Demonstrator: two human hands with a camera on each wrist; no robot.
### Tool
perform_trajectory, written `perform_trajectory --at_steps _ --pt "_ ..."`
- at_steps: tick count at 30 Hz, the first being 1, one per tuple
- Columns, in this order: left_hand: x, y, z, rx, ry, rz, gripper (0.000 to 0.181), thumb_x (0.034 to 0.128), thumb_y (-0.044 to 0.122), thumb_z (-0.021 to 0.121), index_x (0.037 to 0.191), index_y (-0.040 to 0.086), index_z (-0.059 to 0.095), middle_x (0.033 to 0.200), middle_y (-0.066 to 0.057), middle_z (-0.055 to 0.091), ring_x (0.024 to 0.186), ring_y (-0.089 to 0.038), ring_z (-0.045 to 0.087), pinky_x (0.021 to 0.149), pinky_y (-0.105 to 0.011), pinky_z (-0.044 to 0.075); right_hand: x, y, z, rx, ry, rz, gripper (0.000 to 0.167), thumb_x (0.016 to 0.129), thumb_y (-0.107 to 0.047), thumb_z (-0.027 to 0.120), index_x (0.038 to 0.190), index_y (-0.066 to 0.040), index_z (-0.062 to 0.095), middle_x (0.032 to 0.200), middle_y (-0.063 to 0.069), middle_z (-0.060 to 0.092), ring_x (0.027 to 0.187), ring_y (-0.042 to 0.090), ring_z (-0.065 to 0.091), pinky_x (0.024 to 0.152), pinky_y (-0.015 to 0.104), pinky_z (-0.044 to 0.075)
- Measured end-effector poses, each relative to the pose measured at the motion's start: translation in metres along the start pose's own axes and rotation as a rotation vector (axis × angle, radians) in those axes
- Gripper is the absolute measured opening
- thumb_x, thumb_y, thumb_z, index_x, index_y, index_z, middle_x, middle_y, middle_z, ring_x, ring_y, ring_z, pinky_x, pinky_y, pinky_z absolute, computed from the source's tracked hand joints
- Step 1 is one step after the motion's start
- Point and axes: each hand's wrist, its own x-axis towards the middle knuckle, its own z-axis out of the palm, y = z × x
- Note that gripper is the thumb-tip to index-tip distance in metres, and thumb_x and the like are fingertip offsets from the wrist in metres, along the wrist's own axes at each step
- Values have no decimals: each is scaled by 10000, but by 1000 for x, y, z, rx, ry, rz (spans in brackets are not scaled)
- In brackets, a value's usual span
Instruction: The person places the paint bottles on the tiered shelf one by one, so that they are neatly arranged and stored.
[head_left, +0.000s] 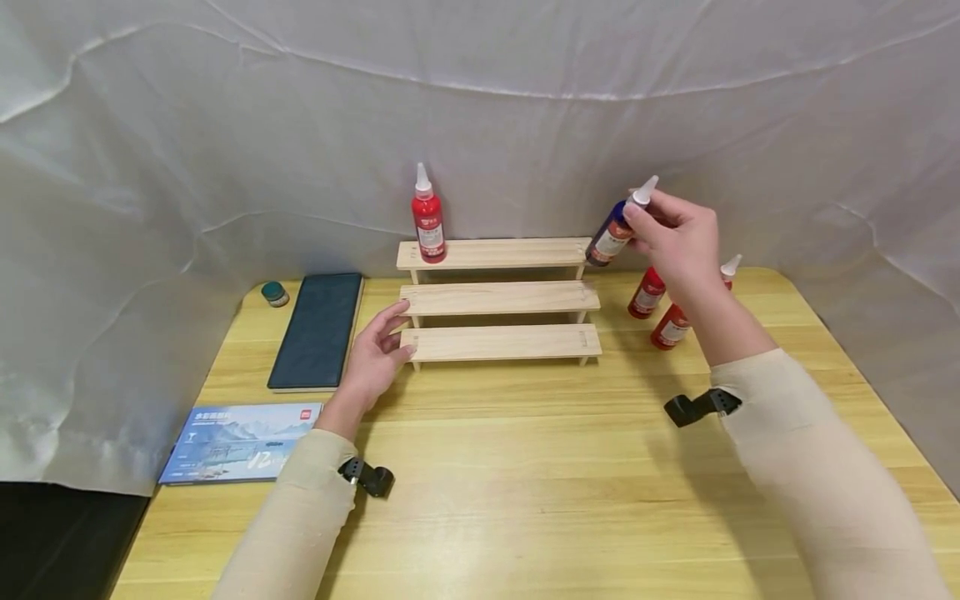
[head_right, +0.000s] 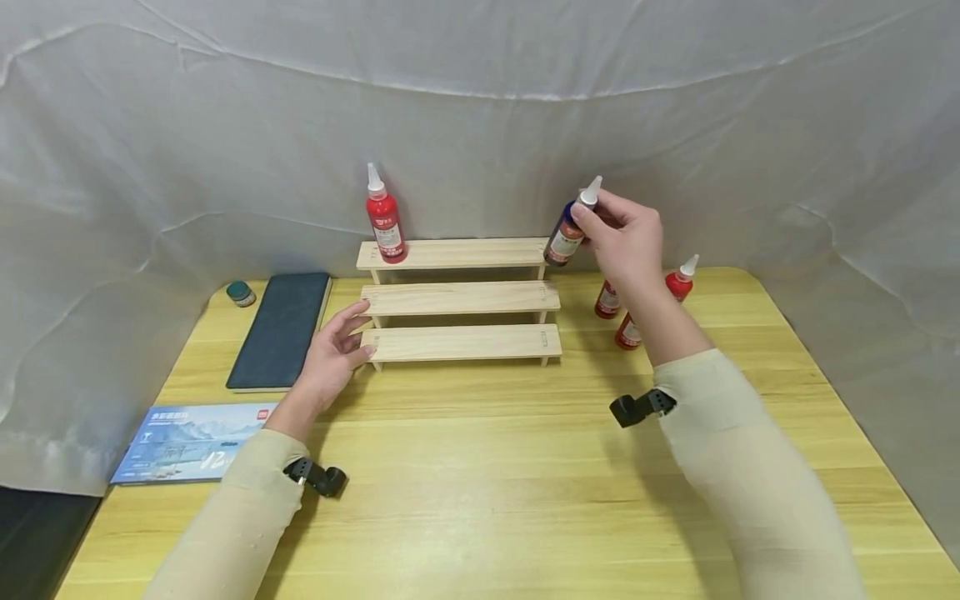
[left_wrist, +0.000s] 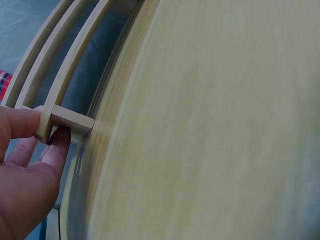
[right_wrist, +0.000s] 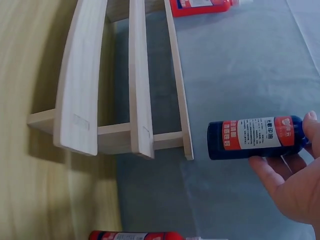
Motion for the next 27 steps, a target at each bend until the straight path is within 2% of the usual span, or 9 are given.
perform_trajectory --at_steps 7,13,19,27 --pt "0 0 -1 -2 0 -2 699 905 -178 605 1493 181 482 1474 -89 491 1348 -315 435 1103 -436 340 18 -6 17 31 -46 -9 410 872 -229 788 1260 -118 719 1203 73 677 1084 220 622 795 286 560" --pt "0 0 -1 -25 -6 -12 706 903 -194 591 1508 143 455 1493 -114 466 1359 -347 416 1104 -461 333 29 -9 30 87 -114 42 431 868 -196 789 1278 -95 703 1250 103 657 1115 235 611 873 352 542" --pt "-1 2 0 -28 -9 -15 703 908 -184 594 1506 161 462 1493 -101 467 1358 -343 417 1101 -454 340 36 -12 40 33 -165 68 442 887 -208 768 1305 -92 683 1294 131 629 1137 247 608 961 445 488" --pt "-2 3 2 -28 -9 0 685 907 -174 603 1478 189 498 1462 -73 501 1342 -307 442 1090 -437 355 46 -7 41 6 -188 116 457 875 -206 778 1302 -77 680 1295 132 636 1133 228 622 969 433 487"
